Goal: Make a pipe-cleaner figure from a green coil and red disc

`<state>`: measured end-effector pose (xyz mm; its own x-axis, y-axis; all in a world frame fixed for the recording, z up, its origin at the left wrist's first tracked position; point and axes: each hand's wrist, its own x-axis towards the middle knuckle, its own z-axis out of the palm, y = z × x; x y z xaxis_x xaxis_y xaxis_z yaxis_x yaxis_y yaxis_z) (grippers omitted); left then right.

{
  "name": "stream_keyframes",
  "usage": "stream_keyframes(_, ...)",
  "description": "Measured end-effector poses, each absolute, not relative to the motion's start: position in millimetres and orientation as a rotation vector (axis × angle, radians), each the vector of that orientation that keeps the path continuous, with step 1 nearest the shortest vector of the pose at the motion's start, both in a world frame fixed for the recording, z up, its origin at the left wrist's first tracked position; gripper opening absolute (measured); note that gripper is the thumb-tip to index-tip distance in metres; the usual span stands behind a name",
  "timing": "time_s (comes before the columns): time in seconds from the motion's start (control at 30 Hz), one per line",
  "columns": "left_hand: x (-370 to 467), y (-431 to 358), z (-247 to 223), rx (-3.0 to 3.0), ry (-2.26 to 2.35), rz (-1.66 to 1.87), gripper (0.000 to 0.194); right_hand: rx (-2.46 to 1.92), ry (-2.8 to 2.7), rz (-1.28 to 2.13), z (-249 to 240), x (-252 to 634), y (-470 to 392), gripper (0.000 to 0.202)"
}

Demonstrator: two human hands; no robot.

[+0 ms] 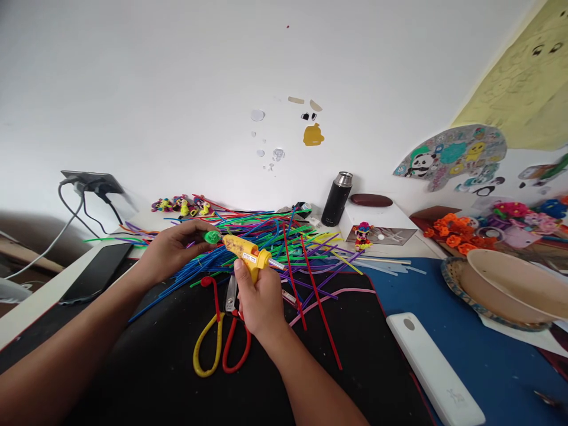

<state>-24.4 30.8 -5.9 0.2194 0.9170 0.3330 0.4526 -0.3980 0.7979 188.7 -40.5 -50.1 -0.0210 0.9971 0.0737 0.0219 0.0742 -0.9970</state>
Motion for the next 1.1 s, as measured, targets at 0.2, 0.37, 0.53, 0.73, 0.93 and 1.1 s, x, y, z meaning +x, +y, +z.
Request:
stream_keyframes(0.2,-26.9,32.2,-7.6,1.989,1.296,1.116,0.032,-1.151,-1.321,1.105,-47.6,188.9,-41.5,0.070)
stream_keyframes(0.37,-27.0,31.4,-6.2,1.992,1.285,1.102,0.030,-1.142,-1.330,1.097,-48.0,188.8,-41.9,0.069)
stream_keyframes(0.53,-26.7,31.6,-4.5,1.995,1.275,1.111,0.029,-1.135,-1.325,1.123,-50.2,187.7,-42.7,0.070)
stream_keyframes(0.73,-26.5,32.5,-5.4,1.998,1.278,1.116,0.030,-1.126,-1.330,1.117,-54.0,187.4,-42.9,0.067)
stream_keyframes(0.93,-26.2,33.6,-6.8,2.001,1.296,1.124,0.037,-1.149,-1.379,1.081,-55.7,187.5,-43.2,0.067)
stream_keyframes(1.1,-27.3,34.4,-8.3,2.067,1.353,1.112,0.037,-1.167,-1.392,1.072,-54.2,187.6,-43.8,0.067)
